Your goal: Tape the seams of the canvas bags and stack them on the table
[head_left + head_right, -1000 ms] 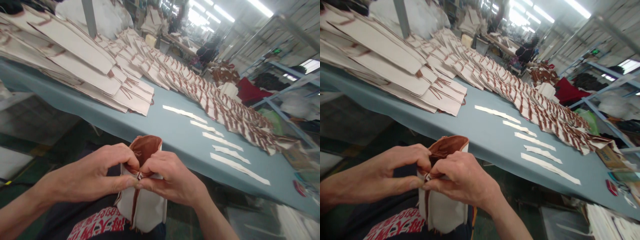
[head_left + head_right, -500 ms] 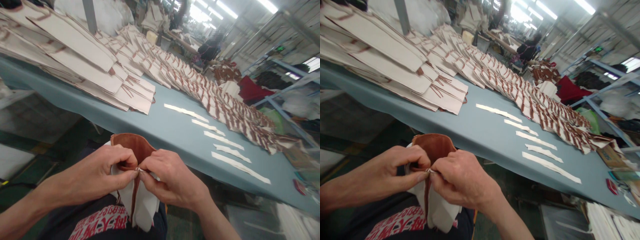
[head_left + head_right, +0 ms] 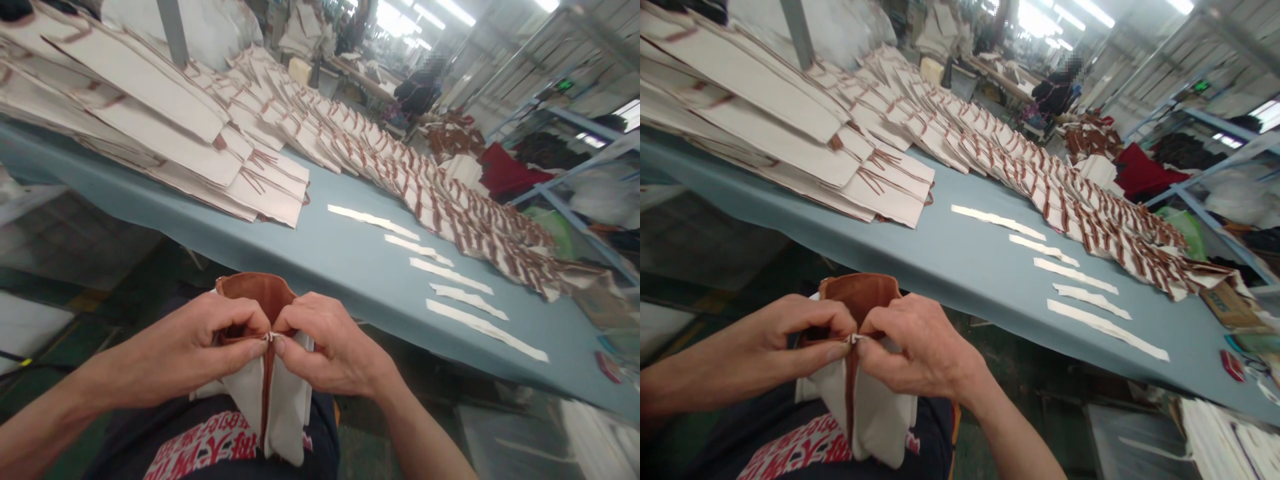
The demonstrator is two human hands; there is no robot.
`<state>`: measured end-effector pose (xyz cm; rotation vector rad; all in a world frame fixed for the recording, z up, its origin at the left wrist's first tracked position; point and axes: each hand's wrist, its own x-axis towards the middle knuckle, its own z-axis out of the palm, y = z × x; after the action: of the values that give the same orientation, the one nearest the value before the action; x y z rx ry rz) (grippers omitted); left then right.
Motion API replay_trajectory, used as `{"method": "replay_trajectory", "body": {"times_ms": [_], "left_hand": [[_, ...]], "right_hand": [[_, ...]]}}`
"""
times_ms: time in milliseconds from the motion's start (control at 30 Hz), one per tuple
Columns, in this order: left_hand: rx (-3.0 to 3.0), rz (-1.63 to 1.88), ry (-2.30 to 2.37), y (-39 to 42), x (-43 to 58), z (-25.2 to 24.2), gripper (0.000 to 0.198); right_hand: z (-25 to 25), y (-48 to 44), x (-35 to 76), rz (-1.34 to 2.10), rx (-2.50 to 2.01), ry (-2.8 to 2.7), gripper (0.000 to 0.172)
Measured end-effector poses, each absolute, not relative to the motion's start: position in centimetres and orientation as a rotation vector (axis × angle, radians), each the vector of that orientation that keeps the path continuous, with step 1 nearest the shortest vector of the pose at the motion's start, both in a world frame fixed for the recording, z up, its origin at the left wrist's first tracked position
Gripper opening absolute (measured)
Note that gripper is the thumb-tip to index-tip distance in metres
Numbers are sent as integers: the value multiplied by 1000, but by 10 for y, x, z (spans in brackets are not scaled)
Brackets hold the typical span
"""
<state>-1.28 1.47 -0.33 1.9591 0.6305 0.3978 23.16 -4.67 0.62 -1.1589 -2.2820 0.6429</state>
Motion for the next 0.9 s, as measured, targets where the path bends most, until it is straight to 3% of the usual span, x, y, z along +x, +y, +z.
{"method": "replay_trajectory", "body": {"times_ms": [433, 800, 900], "left_hand": [[2076, 601, 683, 5, -2, -13, 27], [2186, 463, 687, 11, -12, -5, 20], [2258, 500, 668, 9, -11, -3, 23]], "right_hand": [[8, -51, 226, 552, -1177, -2304, 23], [11, -54, 224, 487, -1234, -2337, 16], [15, -52, 221, 552, -1315, -2366, 21]]}}
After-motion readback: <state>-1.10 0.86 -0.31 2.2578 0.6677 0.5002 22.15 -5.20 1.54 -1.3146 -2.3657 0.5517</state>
